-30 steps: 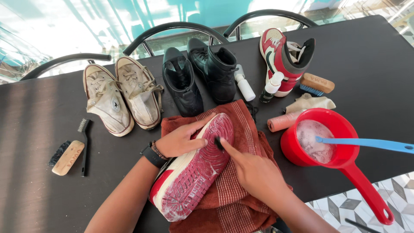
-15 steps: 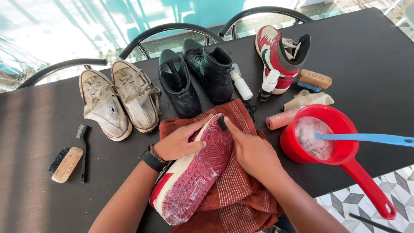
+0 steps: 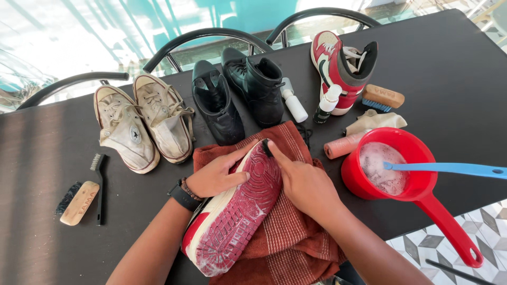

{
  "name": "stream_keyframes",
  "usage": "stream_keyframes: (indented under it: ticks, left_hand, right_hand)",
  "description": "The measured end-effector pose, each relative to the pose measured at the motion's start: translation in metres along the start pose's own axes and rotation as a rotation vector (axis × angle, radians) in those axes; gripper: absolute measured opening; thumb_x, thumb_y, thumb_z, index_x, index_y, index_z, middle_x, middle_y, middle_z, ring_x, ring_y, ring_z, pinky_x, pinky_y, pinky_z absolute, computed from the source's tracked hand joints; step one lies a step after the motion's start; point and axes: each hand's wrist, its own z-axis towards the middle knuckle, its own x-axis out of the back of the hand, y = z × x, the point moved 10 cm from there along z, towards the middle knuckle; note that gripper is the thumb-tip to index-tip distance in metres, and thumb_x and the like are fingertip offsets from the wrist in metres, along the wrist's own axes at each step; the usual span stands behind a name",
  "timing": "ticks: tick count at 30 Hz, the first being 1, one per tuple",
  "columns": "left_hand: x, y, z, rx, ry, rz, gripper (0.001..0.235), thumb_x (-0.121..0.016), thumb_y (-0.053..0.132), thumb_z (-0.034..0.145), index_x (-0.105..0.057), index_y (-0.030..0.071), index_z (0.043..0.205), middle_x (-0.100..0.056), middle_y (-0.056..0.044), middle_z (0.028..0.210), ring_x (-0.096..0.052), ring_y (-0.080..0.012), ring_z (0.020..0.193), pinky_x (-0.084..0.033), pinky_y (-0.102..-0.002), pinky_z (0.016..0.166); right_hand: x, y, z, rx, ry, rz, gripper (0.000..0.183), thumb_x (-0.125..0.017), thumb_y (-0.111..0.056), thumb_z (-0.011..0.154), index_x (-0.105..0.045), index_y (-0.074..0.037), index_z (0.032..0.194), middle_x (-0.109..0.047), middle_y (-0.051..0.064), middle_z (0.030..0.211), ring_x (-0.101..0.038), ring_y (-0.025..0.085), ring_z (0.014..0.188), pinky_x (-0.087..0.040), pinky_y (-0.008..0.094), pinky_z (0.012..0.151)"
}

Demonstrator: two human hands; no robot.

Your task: The person scrubs the sole of a red and white sneaker using a small brush and soapy water. The shoe is held over a brown towel on a table while the person repeatedly brushes the bottom surface.

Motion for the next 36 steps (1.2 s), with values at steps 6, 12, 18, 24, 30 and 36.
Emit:
stream_keyframes:
  ticks: [6,12,18,24,30,36]
  left_hand:
    - [-0.004,0.005,0.001,0.008,-0.068,0.173,0.076,-0.059,0.028,0.104,-0.027,0.005,0.169,-0.035,-0.011,0.175,-0.035,-0.0192,0.160,-0.020,-0.035,0.133]
    - [-0.008,0.010,0.001,0.002,-0.092,0.155,0.077,-0.058,0.025,0.104,-0.023,0.007,0.170,-0.031,-0.009,0.177,-0.032,-0.0191,0.162,-0.018,-0.035,0.134]
    - [-0.002,0.006,0.001,0.004,-0.075,0.162,0.076,-0.059,0.028,0.105,-0.025,0.005,0.169,-0.033,-0.011,0.176,-0.032,-0.0186,0.161,-0.018,-0.034,0.133]
    - [0.003,0.002,0.000,0.007,0.010,0.038,0.080,-0.073,0.017,0.092,-0.042,0.004,0.165,-0.042,-0.020,0.171,-0.034,-0.0266,0.159,-0.025,-0.048,0.133]
    - [0.004,0.007,-0.002,-0.020,0.040,0.012,0.075,-0.073,0.016,0.093,-0.045,0.002,0.162,-0.042,-0.022,0.170,-0.034,-0.0285,0.159,-0.025,-0.050,0.133]
    - [0.007,0.001,0.000,0.004,0.031,0.025,0.078,-0.075,0.016,0.091,-0.046,0.005,0.163,-0.044,-0.020,0.169,-0.036,-0.0270,0.158,-0.027,-0.048,0.133]
  right_hand:
    - [-0.028,0.033,-0.030,-0.138,-0.132,-0.054,0.072,-0.038,-0.032,0.107,-0.022,-0.055,0.173,-0.078,0.013,0.108,-0.072,0.045,0.093,-0.052,0.059,0.081]
    - [-0.014,0.019,0.009,-0.021,0.065,0.012,0.068,-0.040,-0.028,0.107,-0.029,-0.041,0.173,-0.078,0.016,0.100,-0.072,0.048,0.091,-0.051,0.063,0.082]
    - [-0.020,0.033,-0.016,-0.079,-0.088,-0.170,0.070,-0.040,-0.035,0.106,-0.026,-0.051,0.173,-0.078,0.013,0.104,-0.074,0.044,0.092,-0.054,0.062,0.078]
    - [-0.005,0.007,-0.007,-0.011,-0.025,-0.071,0.068,-0.032,-0.027,0.108,-0.026,-0.041,0.174,-0.076,0.025,0.113,-0.072,0.051,0.111,-0.059,0.061,0.096]
    - [-0.007,0.004,-0.002,0.021,0.024,-0.135,0.070,-0.034,-0.026,0.107,-0.024,-0.041,0.174,-0.075,0.024,0.110,-0.072,0.051,0.108,-0.061,0.061,0.092]
    - [-0.010,0.020,-0.025,-0.074,-0.030,-0.244,0.073,-0.033,-0.025,0.106,-0.021,-0.044,0.175,-0.076,0.022,0.108,-0.074,0.049,0.105,-0.061,0.060,0.093]
